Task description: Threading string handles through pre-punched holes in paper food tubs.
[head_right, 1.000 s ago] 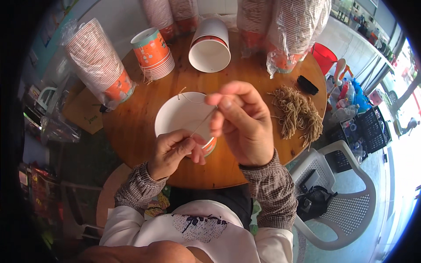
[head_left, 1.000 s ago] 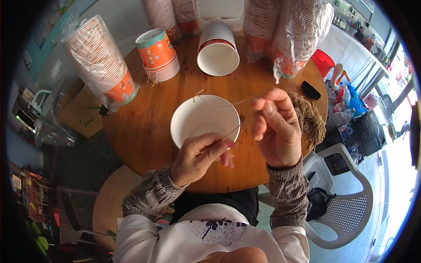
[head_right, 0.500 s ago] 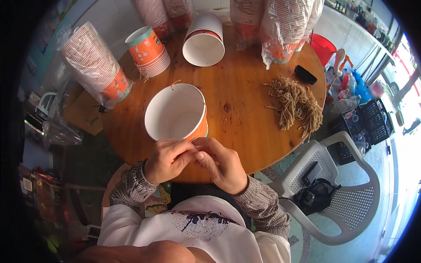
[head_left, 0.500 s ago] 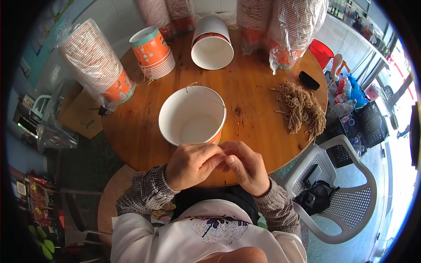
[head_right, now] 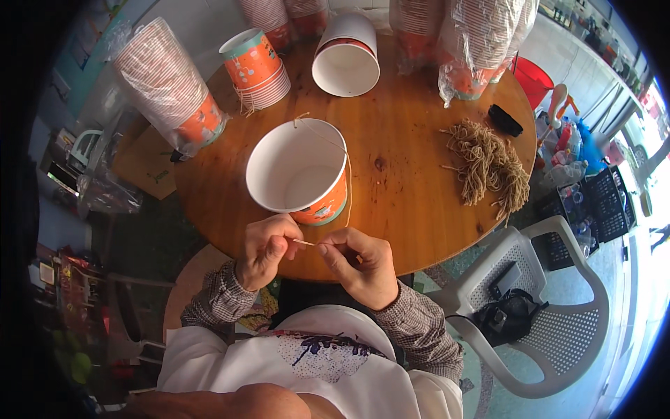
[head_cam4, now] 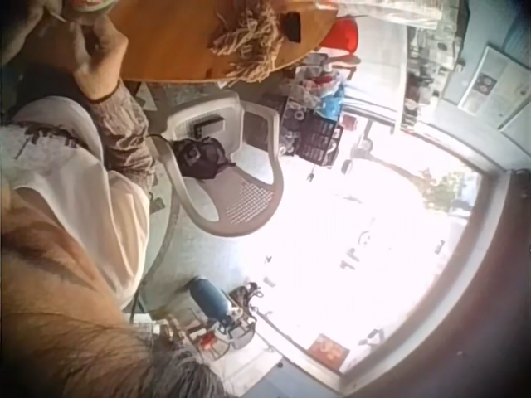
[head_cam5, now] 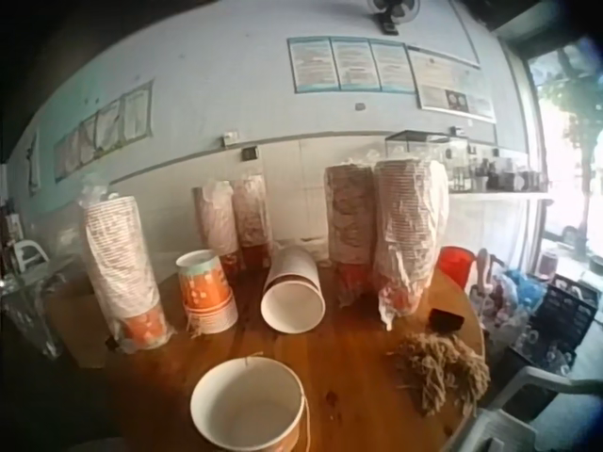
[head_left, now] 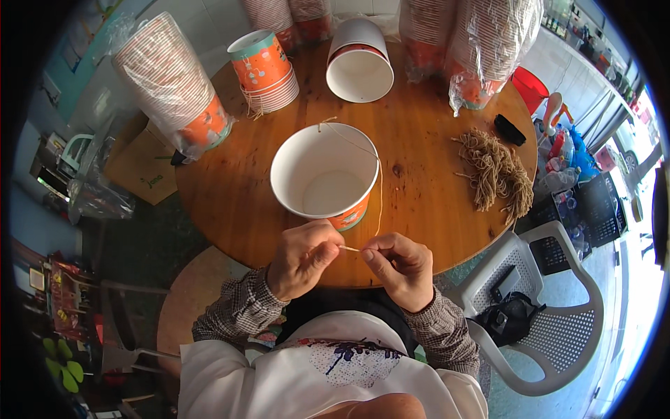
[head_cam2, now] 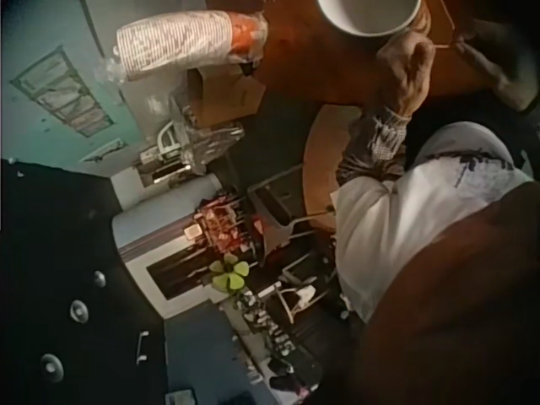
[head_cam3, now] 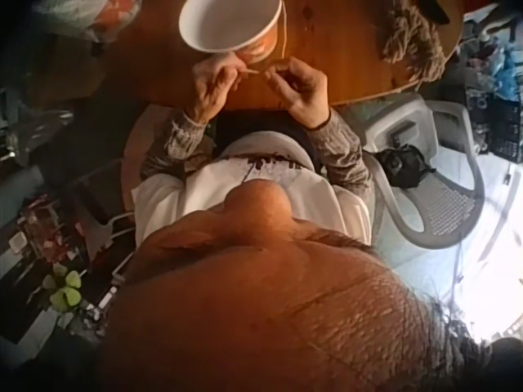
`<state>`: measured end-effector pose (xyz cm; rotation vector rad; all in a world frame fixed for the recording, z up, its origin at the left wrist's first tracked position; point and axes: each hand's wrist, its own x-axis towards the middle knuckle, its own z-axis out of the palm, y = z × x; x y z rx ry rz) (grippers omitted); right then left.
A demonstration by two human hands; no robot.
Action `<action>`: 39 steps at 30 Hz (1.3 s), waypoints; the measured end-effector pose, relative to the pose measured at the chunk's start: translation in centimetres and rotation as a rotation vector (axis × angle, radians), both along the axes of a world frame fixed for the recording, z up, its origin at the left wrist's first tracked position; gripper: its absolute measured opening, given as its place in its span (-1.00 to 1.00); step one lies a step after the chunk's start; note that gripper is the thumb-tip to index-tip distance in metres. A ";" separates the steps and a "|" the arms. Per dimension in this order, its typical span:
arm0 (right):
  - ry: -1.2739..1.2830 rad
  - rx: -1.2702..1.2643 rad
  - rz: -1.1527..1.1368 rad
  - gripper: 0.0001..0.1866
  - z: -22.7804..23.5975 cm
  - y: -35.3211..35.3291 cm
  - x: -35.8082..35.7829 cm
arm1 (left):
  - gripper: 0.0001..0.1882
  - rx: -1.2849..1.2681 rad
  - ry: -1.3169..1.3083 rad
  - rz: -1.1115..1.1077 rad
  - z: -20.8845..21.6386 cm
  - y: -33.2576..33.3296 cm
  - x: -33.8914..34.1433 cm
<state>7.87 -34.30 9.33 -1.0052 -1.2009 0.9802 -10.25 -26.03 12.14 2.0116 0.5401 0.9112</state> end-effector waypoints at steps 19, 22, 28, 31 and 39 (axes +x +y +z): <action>-0.110 0.077 -0.043 -0.91 -1.1 0.5 -1.5 | -0.90 0.389 0.081 0.178 -0.5 -1.6 -0.6; -0.107 0.034 -0.004 -0.91 -1.6 0.6 -1.6 | -0.86 0.514 0.098 0.183 -0.9 -0.9 -0.9; 0.160 -0.045 -0.053 -0.93 -3.3 1.6 -1.4 | -0.66 0.771 0.136 0.265 -0.3 0.9 -2.1; 0.255 -0.054 -0.084 -0.96 -3.7 2.6 -1.0 | -0.54 0.760 0.278 0.272 0.7 2.5 -2.1; -0.264 0.351 -0.088 -0.92 -2.9 3.6 -1.7 | -0.83 0.652 0.245 0.220 0.1 5.2 -1.4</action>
